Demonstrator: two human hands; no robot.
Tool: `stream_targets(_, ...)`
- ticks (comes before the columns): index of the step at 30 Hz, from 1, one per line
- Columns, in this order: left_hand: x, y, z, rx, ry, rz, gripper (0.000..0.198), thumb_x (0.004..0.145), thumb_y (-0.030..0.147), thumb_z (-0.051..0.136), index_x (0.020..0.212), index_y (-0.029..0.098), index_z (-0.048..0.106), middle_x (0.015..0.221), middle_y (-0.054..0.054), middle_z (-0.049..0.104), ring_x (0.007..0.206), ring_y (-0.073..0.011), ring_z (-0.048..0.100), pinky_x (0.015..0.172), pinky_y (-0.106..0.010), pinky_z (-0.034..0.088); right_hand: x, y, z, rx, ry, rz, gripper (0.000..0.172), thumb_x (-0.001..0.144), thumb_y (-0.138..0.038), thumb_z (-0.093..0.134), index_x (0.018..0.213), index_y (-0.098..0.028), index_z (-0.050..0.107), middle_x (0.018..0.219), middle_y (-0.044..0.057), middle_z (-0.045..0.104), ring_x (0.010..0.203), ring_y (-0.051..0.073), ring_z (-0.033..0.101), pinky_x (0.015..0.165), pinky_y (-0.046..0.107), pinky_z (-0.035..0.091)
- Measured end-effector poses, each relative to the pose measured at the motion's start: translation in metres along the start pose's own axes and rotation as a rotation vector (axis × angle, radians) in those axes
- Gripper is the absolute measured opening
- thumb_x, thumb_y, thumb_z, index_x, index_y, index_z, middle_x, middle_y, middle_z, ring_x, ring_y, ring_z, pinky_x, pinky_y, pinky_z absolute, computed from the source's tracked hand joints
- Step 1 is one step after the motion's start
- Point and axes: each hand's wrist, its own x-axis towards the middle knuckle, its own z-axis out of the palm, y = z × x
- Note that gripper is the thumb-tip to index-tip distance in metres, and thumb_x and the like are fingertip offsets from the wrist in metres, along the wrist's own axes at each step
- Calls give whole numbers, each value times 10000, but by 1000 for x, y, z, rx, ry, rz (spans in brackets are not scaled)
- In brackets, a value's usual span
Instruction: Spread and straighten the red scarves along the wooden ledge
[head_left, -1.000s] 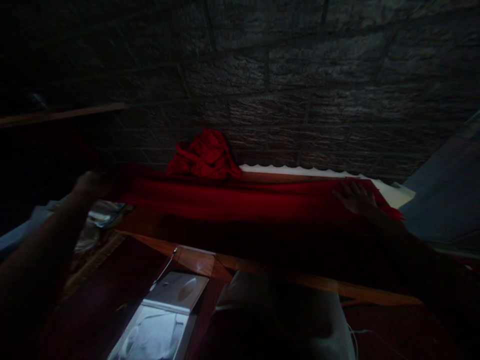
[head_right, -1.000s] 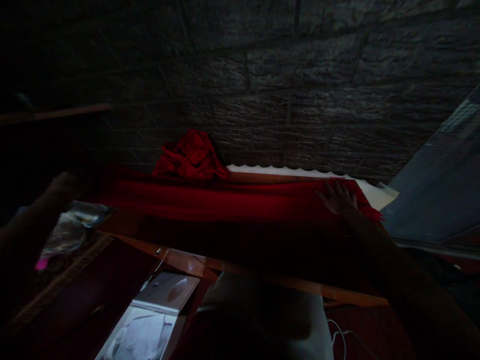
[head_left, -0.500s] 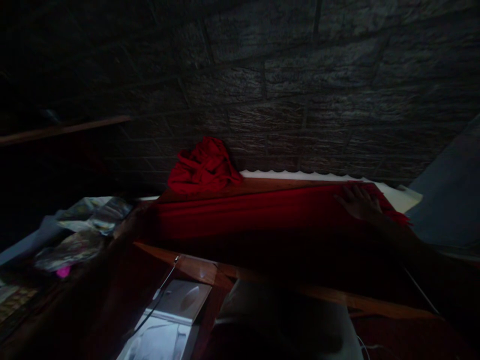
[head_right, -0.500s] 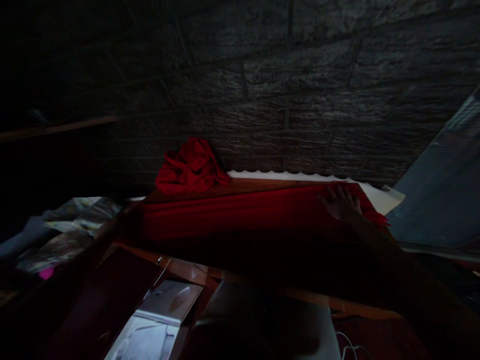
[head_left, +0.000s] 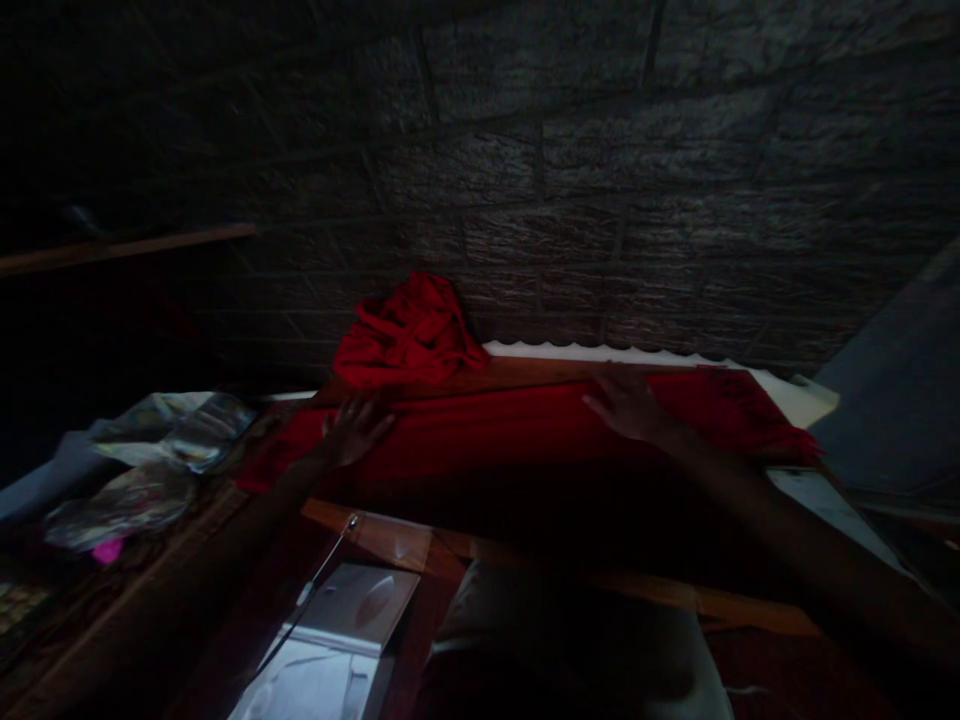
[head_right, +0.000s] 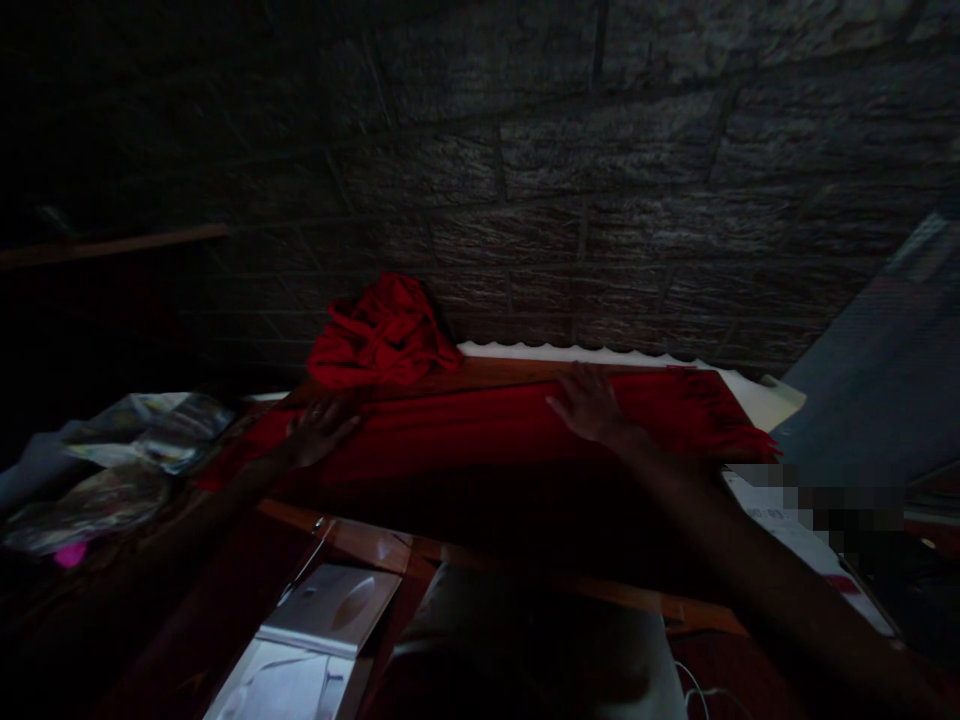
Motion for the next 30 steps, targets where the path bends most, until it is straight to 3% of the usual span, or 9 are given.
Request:
stream_targets(2, 10, 27, 3, -15, -75, 32, 687, 1017, 570, 281, 1633, 267, 248, 1711, -137, 109, 1571, -409, 53, 1161, -728, 171, 6, -50, 10, 117, -111, -165, 783, 998, -675, 327, 1629, -212, 299, 1699, 101, 133, 1565, 302, 146, 1258, 475, 185)
stream_targets(4, 15, 39, 5, -24, -90, 28, 755, 999, 634, 267, 1650, 274, 140, 1716, -114, 37, 1580, -377, -2, 1185, -714, 116, 8, -79, 20, 141, -143, -239, 793, 990, -717, 290, 1625, -242, 311, 1697, 75, 146, 1565, 300, 143, 1269, 485, 142)
stream_targets(8, 14, 38, 2, -10, -71, -11, 786, 994, 646, 270, 1648, 263, 63, 1712, -96, -25, 1577, -376, -24, 1202, -687, 131, 9, -86, 23, 119, -197, -227, 831, 987, -735, 274, 1629, -207, 299, 1694, 103, 135, 1567, 311, 120, 1273, 491, 101)
stream_targets(11, 9, 55, -4, -6, -73, -6, 793, 996, 642, 280, 1646, 235, 78, 1705, -101, -19, 1571, -387, -29, 1208, -687, 115, 11, -97, 13, 156, -190, -199, 897, 971, -744, 321, 1641, -152, 243, 1694, 141, 61, 1572, 318, 50, 1273, 494, 101)
stream_targets(16, 3, 124, -4, -97, -87, 362, 727, 1017, 646, 201, 1644, 291, 98, 1706, -51, 42, 1586, -309, 21, 1258, -599, 75, 5, -152, 24, 245, -154, -260, 873, 984, -745, 224, 1632, -163, 282, 1693, 140, 76, 1572, 320, 52, 1271, 516, 78)
stream_targets(18, 3, 139, 1, -120, -105, 425, 738, 1008, 672, 214, 1644, 306, 134, 1707, -46, 62, 1587, -312, 34, 1264, -587, 59, 2, -159, 34, 230, -156, -267, 878, 976, -762, 190, 1626, -182, 302, 1692, 125, 110, 1573, 320, 63, 1269, 531, 50)
stream_targets(22, 3, 130, 7, -105, -37, 367, 804, 967, 731, 290, 1640, 302, 198, 1710, -39, 86, 1585, -334, 6, 1268, -580, 48, 2, -121, 42, 183, -173, -206, 894, 953, -802, 191, 1631, -228, 290, 1697, 99, 126, 1572, 307, 84, 1270, 517, 62)
stream_targets(26, 6, 100, 5, -80, -65, 210, 809, 972, 703, 293, 1642, 259, 208, 1712, -60, 75, 1586, -333, 26, 1264, -580, 79, 2, -45, 37, 62, -121, -56, 865, 972, -762, 218, 1625, -202, 308, 1691, 128, 168, 1566, 324, 118, 1267, 516, 84)
stream_targets(30, 7, 54, 5, -30, -46, 98, 718, 989, 616, 299, 1625, 285, 279, 1707, -77, 152, 1584, -339, 71, 1232, -633, 134, -12, 42, 31, 1, -149, 136, 789, 988, -689, 242, 1623, -226, 310, 1693, 116, 179, 1564, 335, 125, 1249, 567, 135)
